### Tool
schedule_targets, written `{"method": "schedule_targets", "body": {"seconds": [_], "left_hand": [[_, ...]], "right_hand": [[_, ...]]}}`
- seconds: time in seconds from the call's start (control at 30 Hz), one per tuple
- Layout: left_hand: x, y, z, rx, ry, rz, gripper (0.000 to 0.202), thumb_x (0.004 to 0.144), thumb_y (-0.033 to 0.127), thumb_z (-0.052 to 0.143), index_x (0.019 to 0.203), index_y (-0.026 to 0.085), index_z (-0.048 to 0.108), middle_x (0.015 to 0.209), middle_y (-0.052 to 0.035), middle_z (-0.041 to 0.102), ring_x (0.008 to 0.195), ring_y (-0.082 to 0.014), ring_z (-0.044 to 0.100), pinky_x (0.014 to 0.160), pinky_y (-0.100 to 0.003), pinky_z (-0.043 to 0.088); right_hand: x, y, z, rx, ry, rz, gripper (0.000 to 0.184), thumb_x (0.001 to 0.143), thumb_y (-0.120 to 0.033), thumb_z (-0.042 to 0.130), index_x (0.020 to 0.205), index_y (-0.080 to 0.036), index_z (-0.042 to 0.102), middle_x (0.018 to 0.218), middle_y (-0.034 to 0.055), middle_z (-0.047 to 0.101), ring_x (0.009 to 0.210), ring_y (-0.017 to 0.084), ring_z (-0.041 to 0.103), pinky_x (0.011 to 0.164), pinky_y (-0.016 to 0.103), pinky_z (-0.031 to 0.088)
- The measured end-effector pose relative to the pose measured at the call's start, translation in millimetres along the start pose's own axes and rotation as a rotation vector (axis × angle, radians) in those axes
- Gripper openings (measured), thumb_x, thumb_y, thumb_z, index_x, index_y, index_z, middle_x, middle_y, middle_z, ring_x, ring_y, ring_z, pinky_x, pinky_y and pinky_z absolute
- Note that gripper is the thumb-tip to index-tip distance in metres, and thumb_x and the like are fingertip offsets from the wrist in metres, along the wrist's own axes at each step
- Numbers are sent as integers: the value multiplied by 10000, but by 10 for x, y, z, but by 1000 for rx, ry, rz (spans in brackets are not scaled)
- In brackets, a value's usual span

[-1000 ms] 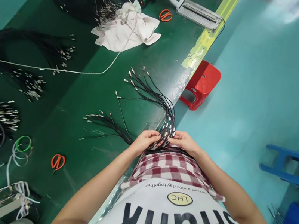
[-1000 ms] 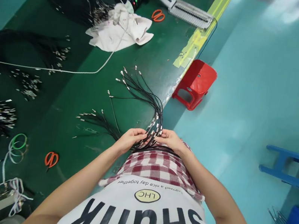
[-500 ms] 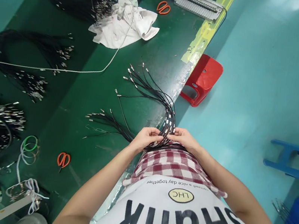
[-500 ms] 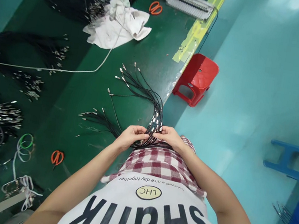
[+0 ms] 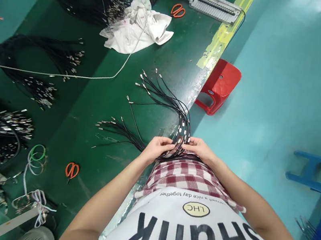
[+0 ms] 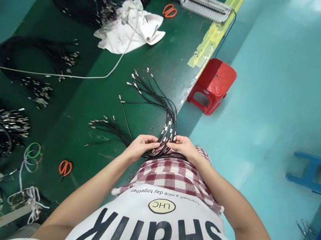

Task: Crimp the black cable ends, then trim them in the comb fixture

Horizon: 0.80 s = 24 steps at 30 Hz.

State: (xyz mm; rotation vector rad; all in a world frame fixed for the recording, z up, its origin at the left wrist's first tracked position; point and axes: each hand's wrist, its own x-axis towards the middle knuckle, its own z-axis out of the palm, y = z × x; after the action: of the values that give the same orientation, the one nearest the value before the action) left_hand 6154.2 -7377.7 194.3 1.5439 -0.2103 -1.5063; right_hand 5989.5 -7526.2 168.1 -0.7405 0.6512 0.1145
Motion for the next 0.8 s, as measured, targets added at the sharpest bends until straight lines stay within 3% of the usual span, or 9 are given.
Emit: {"method": "schedule_targets", "body": {"seconds": [0.17,0.3,0.43,0.8], "left_hand": [[-136,170,-26,26,29,22,378,651,429,839,857,128,739,775,-69,745,666,-165,661,652,-260,489],[-340,372,-28,58,46,53,377,611,465,852,731,135,715,701,-68,730,598,-160,643,583,-250,458],[-471,448,-13,61,57,76,397,639,503,828,738,130,737,719,-81,736,570,-144,618,545,-240,431],[-223,171,-1,-61,-23,-13,386,734,445,785,919,110,739,846,-98,757,678,-136,661,644,-222,493]], "right_hand": [[-84,-154,177,-13,-24,-16,430,665,-385,848,1018,-169,731,983,77,767,915,258,721,978,465,505],[-192,-271,370,-47,-47,-42,420,687,-414,832,1020,-180,728,969,93,767,898,278,728,977,509,497],[-274,-294,465,-52,-64,-52,433,688,-435,828,1028,-187,726,986,98,766,917,288,728,996,521,481],[-163,-57,153,20,-29,-23,400,699,-333,836,1042,-160,725,1019,79,765,939,250,722,1029,476,472]]}}
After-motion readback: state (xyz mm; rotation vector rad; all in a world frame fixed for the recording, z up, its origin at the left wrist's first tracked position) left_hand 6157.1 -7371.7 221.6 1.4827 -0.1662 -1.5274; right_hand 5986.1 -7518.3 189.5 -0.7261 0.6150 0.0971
